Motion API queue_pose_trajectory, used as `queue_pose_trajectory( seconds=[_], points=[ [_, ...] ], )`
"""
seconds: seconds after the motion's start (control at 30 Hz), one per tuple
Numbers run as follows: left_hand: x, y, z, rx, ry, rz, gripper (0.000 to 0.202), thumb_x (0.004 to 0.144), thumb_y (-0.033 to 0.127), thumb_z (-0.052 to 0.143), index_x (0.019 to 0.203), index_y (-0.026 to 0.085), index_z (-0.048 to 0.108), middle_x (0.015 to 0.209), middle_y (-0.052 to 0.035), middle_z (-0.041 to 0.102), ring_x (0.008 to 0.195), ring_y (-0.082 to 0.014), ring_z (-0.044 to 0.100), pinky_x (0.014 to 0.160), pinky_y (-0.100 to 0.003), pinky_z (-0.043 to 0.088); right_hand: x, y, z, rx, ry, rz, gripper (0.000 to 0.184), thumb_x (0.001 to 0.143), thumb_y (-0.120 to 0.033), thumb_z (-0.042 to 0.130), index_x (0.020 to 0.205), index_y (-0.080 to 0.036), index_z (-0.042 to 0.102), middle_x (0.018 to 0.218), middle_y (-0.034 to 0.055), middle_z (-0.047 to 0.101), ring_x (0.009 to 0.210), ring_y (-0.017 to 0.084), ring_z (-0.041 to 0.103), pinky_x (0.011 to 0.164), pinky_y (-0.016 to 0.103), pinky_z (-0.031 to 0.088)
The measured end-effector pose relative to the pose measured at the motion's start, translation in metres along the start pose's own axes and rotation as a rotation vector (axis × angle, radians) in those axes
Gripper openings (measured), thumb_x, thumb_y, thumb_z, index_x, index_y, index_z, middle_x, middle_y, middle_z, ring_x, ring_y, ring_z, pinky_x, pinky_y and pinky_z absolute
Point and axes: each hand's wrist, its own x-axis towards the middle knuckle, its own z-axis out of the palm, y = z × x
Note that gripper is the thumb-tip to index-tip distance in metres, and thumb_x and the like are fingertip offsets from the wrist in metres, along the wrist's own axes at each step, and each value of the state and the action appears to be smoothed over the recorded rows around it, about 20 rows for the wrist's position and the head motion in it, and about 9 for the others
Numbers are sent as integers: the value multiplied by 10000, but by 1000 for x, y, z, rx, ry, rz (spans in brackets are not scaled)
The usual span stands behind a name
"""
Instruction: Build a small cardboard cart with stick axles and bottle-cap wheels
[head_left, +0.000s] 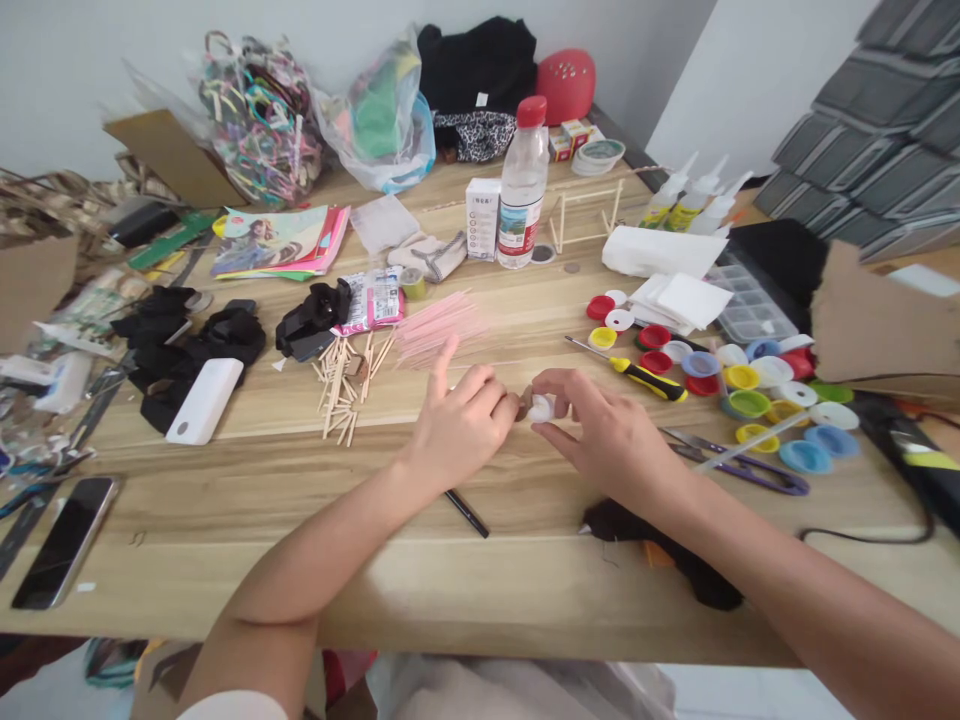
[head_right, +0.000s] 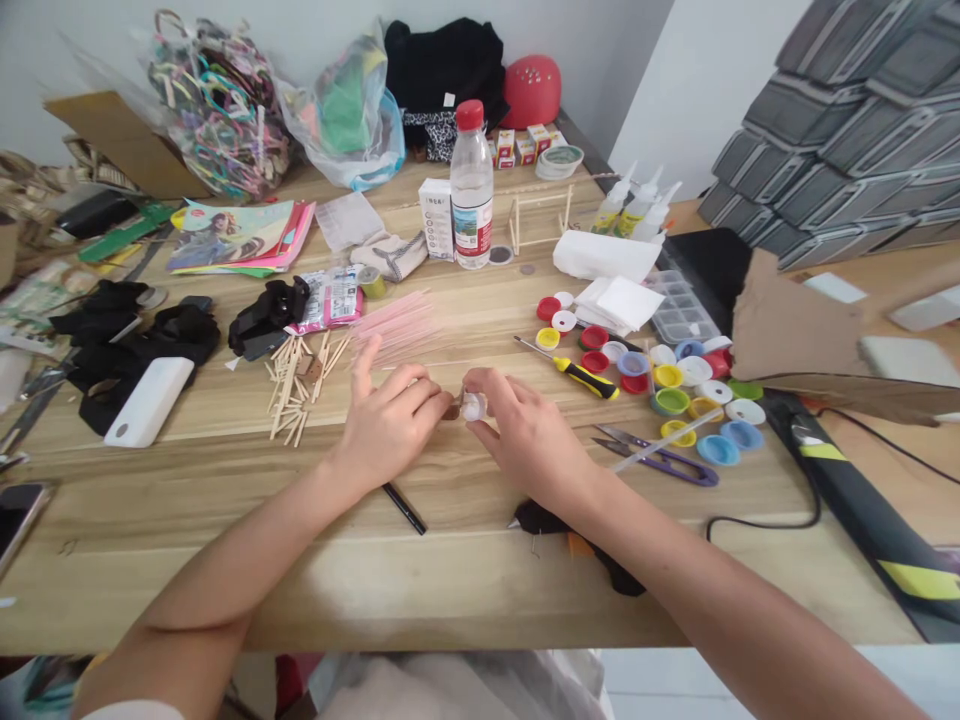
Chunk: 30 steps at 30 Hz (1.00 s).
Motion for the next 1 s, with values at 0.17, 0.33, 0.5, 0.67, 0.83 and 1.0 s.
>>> queue_pose_trajectory(
  seconds=[0.17,0.33,0.5,0.67,0.83,1.0],
  points=[
    [-1,1,1,20,-15,-8,268,984,142,573,774,226,717,718,24,743,862,-172,685,1302,-661,168,0,2,3,-60,31,-48,315,883,-128,580,1166,-251,517,1005,86,771,833,262,727,705,384,590],
    [-2,1,0,-10,-42,-14,266,979,126,567,790,225,725,729,18,745,874,-173,689,1294,-676,177,2,2,3,-65,5,-58,257,884,-144,621,1086,-249,502,974,88,757,863,277,724,698,384,584],
    [-2,0,-2,-7,-51,-18,274,985,122,557,802,234,729,737,21,747,878,-174,687,1298,-670,174,3,4,2,-61,31,-83,209,890,-170,668,975,-264,502,894,61,736,838,268,714,700,377,572],
    [-2,-1,-2,-82,-73,-32,243,980,130,576,822,220,738,758,11,749,895,-184,688,1289,-671,206,3,4,0,-50,37,-94,208,882,-132,654,965,-266,518,869,47,739,841,266,711,713,387,574],
    [-3,-1,1,-91,-68,-29,228,980,140,586,831,215,742,752,10,750,880,-184,688,1294,-663,200,1,5,1,-49,49,-127,237,867,-95,636,964,-270,508,878,49,753,844,267,707,749,398,578],
    [-7,1,12,-118,-128,-48,225,974,148,599,831,242,746,750,16,760,885,-194,691,1298,-691,140,2,13,5,-67,-23,-131,230,855,-95,638,934,-272,515,859,54,754,872,275,699,769,400,571]
  ],
)
